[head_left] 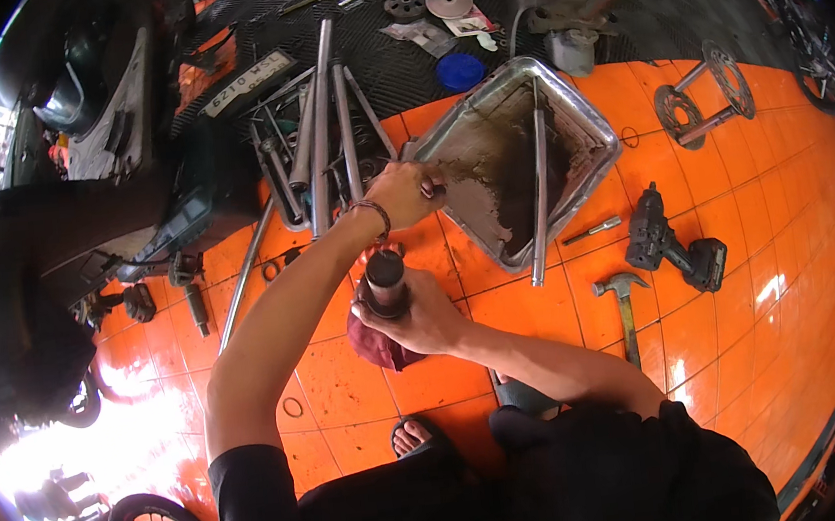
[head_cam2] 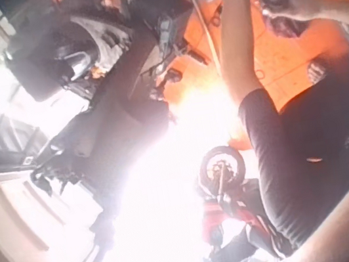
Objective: The person disassembles a motorcycle fork component using a spring compressor tool, unscrewing the assembly to remove the internal spring and damper rod.
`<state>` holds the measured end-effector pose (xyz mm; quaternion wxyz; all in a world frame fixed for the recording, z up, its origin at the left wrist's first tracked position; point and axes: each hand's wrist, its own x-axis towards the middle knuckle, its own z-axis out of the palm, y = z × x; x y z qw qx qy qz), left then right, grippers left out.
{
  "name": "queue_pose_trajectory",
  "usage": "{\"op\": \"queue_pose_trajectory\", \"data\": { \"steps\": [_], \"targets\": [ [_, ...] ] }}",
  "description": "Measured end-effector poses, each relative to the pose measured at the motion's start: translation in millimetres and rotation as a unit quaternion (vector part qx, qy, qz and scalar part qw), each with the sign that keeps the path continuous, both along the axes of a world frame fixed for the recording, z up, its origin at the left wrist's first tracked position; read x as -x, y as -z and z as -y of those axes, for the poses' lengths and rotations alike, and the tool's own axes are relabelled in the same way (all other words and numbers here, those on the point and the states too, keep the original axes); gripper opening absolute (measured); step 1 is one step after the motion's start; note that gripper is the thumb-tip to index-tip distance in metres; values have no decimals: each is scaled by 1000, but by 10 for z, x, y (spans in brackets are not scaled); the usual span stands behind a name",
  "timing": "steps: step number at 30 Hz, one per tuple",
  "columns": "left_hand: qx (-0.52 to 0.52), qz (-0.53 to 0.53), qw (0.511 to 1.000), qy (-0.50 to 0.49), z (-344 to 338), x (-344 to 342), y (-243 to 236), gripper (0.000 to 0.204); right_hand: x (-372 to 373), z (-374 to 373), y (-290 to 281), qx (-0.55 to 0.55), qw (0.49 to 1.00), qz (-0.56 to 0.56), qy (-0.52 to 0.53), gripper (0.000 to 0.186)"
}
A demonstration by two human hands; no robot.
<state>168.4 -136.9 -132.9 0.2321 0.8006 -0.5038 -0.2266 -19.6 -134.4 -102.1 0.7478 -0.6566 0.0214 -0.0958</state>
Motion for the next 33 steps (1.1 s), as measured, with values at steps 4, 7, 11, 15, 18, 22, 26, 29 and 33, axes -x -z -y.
{"op": "queue_pose_trajectory", "data": {
  "steps": [4,7,11,15,18,22,26,29,33],
  "targets": [
    [-3,51,998,-20,149,-95,204,30,-135,72,109,-31,999,4,27,44],
    [-26,103,994,-24,180,-89,265,37,-119,117,144,-38,999,-6,11,45],
    [22,88,995,-43,97,-10,269,42,-86,46,104,-16,999,20,20,42],
    [144,-343,918,-136,-421,143,-438,53,-58,53,113,47,998,10,29,39],
    [290,-447,841,-98,-1129,338,-970,68,-87,-3,-5,30,999,-40,-17,41],
    [341,-264,898,-83,-1550,873,-1455,50,-120,-72,-511,12,982,-126,-142,52],
    [333,-189,909,-165,-1683,1117,-1554,21,-82,58,-688,220,964,23,-148,64],
    [376,-180,895,-157,-1714,1173,-1492,18,-45,339,-911,321,933,121,-112,70],
    [346,-206,898,-176,-1826,1230,-1538,19,-70,302,-1667,322,927,153,-119,67]
  ]
}}
